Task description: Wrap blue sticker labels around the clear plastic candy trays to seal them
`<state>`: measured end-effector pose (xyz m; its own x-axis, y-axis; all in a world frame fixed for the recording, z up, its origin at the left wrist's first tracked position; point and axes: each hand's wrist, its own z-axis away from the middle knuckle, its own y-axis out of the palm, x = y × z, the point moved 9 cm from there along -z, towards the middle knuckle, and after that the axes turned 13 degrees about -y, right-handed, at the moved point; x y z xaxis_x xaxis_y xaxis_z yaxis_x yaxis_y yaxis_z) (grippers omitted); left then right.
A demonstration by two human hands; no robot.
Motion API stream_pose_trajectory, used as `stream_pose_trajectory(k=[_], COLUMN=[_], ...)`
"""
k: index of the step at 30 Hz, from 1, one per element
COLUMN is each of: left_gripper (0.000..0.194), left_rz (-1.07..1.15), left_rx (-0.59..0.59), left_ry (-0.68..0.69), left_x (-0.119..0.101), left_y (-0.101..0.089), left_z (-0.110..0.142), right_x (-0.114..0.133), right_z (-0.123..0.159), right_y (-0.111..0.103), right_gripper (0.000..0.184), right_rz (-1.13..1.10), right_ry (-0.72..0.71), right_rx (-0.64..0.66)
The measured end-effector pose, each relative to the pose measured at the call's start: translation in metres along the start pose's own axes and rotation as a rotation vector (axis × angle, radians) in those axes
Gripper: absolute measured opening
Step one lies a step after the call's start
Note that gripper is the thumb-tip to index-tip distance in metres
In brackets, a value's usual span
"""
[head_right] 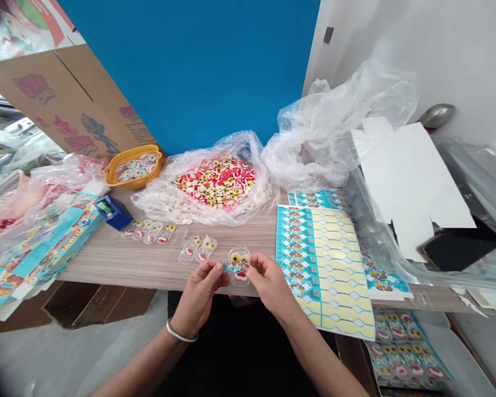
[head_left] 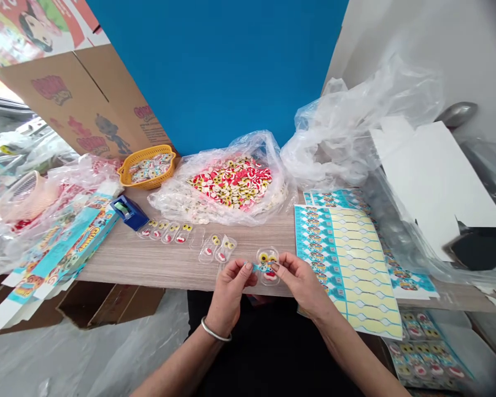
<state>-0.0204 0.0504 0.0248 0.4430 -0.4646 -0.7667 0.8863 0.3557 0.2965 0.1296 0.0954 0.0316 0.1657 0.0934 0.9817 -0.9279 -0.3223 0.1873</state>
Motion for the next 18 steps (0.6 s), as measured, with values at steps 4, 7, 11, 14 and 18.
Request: stream_pose_trajectory(k=[4,7,11,14,18], left_gripper=[0.023,0.022,0.02,0.029,0.028], left_rz=[0.141,0.203,0.272,0.334,0.356], left_rx=[0.18,0.288,0.342,0.342,0.305], left_ry=[-0.087,-0.204,-0.29,-0.305,-0.31], left_x=[0.008,0.02,0.027,0.027,0.027], left_y=[0.011,0.024,0.032,0.029,0.019], left_z=[-0.005,-0.006,-0.004,-0.002,-0.004], right_x=[0.0,-0.006,-0.006,-0.002,-0.005], right_z=[0.002,0.004,0.003,0.001,-0.002], right_y=[0.007,0.016,0.02,0.023,0.025], right_gripper=[0.028,0.029,0.032,0.033,0.033], right_rz=[-0.166,-0.258,-0.206,-0.117,-0.028], right_ry=[0.033,0.072,0.06,0.023,-0.017], right_rx=[0.023,0.042,0.049,0.074,0.066])
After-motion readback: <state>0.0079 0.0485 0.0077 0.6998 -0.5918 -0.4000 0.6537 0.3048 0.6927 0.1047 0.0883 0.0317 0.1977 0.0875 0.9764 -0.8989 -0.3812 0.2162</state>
